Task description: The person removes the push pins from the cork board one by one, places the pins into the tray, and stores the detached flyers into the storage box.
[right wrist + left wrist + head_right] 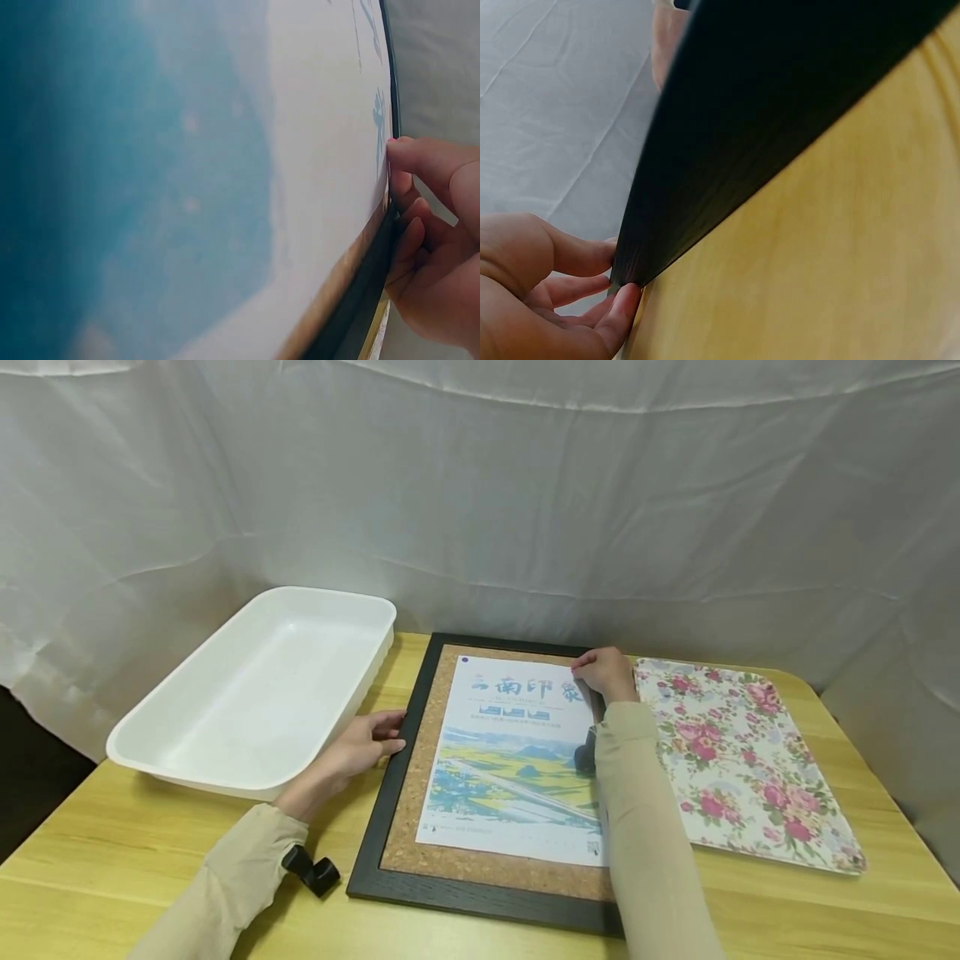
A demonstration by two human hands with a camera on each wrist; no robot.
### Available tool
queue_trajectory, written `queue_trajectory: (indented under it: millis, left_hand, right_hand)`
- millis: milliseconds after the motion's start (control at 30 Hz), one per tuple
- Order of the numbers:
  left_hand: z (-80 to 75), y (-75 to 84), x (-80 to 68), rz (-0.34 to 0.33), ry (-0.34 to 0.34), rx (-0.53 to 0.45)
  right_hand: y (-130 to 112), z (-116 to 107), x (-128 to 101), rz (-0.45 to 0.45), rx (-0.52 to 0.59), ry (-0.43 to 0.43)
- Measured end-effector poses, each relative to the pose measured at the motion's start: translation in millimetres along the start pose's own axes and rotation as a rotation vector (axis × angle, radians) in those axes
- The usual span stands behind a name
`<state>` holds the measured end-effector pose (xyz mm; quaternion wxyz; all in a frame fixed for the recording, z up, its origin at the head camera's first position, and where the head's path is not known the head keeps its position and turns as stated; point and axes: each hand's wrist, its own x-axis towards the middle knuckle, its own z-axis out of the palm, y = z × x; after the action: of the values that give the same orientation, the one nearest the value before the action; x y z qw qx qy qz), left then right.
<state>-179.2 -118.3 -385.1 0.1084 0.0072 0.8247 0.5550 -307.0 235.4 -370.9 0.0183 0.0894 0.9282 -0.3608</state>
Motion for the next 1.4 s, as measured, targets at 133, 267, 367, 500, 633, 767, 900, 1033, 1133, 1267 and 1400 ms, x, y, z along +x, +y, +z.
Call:
queue_trajectory:
  millis: [133, 267, 367, 500, 633, 767, 900, 1033, 1133, 1267, 1400]
  left_hand:
    - [-0.3, 0.5, -0.5, 0.008, 0.003, 0.0]
    - [0.4, 0.0, -0.2, 0.012, 0.004, 0.0]
    - [0.6, -0.7, -0.1, 0.017, 0.004, 0.002]
    - [0.6, -1.1, -0.1, 0.018, 0.001, -0.001]
    - [0.4, -0.8, -0.8, 0.011, 0.0, -0.004]
    - [0.2, -0.7, -1.3, 0.008, 0.001, -0.003]
    - [0.5, -0.6, -0.9, 0.009, 0.003, 0.001]
    - [0.6, -0.6, -0.5, 0.013, 0.006, 0.004]
    - [0.8, -0.4, -0.4, 0.013, 0.006, 0.004]
    - [0.8, -0.6, -0.6, 0.016, 0.007, 0.002]
    - [0.9, -1.1, -1.2, 0.02, 0.008, 0.009]
  right_hand:
    - [-2.3, 0.8, -1.7, -0.004, 0.015, 0.005]
    - [-3.4, 1.7, -3.3, 0.002, 0.018, 0.02]
    - [-3.7, 2.1, -5.1, -0.008, 0.018, 0.03]
    - [-2.6, 3.3, -6.6, -0.026, 0.013, 0.038]
    - [-0.6, 3.9, -6.0, -0.037, 0.001, 0.043]
    - [-0.8, 3.9, -4.9, -0.035, -0.023, 0.05]
    - [-4.0, 3.8, -4.6, -0.017, -0.047, 0.06]
    - [-7.5, 3.0, -7.3, -0.017, -0.068, 0.068]
    - [-8.4, 2.8, -8.9, -0.019, -0.076, 0.072]
    - [-8.1, 3.1, -8.4, -0.018, -0.084, 0.074]
    - [-7.2, 4.2, -8.3, -0.022, -0.078, 0.073]
